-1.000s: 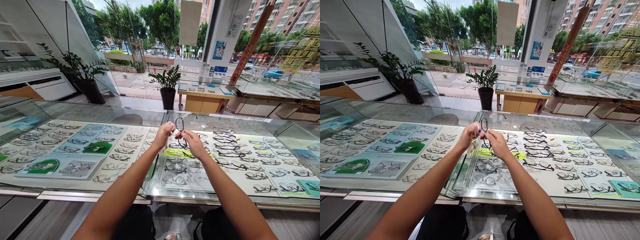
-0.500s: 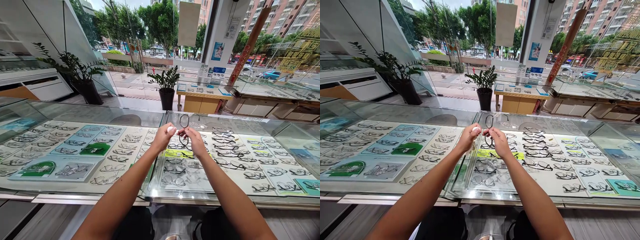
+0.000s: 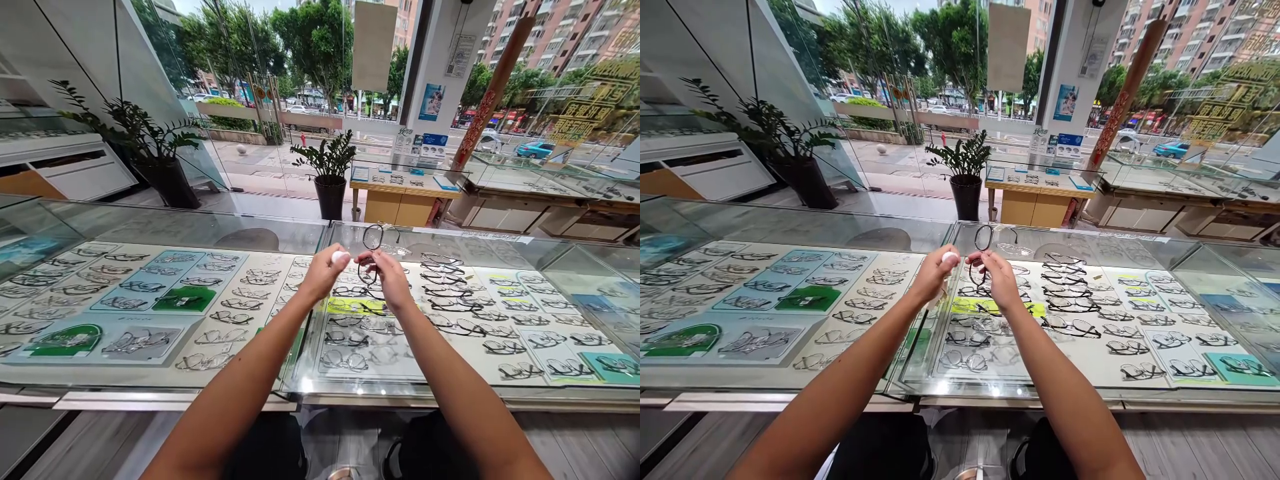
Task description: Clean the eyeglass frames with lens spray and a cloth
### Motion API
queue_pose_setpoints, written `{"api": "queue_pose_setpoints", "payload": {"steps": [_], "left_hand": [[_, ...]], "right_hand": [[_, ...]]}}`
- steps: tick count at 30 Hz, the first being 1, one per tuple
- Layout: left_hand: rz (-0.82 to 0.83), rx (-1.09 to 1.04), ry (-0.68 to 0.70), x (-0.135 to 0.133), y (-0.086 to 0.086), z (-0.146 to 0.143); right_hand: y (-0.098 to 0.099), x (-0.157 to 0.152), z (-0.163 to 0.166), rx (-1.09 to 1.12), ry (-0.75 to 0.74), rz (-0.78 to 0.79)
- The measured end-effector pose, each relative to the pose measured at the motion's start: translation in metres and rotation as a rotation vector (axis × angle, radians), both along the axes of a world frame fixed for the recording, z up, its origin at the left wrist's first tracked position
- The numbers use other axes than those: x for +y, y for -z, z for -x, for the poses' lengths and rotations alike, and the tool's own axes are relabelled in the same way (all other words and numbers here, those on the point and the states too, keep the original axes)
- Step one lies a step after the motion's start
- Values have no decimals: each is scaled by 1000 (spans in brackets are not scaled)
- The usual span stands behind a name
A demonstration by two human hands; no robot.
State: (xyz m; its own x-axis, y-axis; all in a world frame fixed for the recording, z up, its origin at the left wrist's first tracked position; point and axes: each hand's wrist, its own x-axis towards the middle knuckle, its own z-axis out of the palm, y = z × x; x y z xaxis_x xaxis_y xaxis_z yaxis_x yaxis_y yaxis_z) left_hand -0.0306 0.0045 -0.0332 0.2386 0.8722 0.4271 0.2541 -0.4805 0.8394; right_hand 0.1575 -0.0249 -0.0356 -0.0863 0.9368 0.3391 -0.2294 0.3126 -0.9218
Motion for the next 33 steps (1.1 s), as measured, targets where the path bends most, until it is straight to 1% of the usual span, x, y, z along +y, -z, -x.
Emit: {"api": "queue_pose_setpoints", "payload": {"steps": [3,7,8,9,12,15,20,23,25,27,28,29,30,31,32,33], "left_hand": [[21,-69,-154,15,5,12],[106,-82,-505,45,22,34],[136,-92,-582,52,27,40],[169,-90,-626,59,32,46],[236,-80,-689,73,45,62],[274,-68,-734,80,55,71],[312,-43,-781,83,62,75],[328,-42,-790,79,57,71],[311,-43,-834,70,47,64],[180,-38,-927,57,31,55],[34,-32,-986,49,21,50],[-119,-20,-1000,41,12,45],[-228,2,-956,34,3,41],[-281,37,-868,27,-5,39],[-277,95,-745,22,-11,38],[-230,181,-601,19,-15,39]], "right_hand": [[0,0,-2,23,7,12],[0,0,-4,22,22,19],[0,0,-4,21,22,24],[1,0,-5,20,22,28],[2,2,-5,9,21,33],[3,3,-5,5,19,33],[3,3,-4,10,19,40],[1,2,-4,8,20,39],[1,1,-4,2,22,39],[0,1,-4,2,23,36],[0,1,-4,5,24,35],[0,1,-4,5,27,34],[0,1,-4,4,30,33],[0,2,-4,1,35,30],[0,2,-4,-3,39,29],[0,2,-4,-5,44,27]]}}
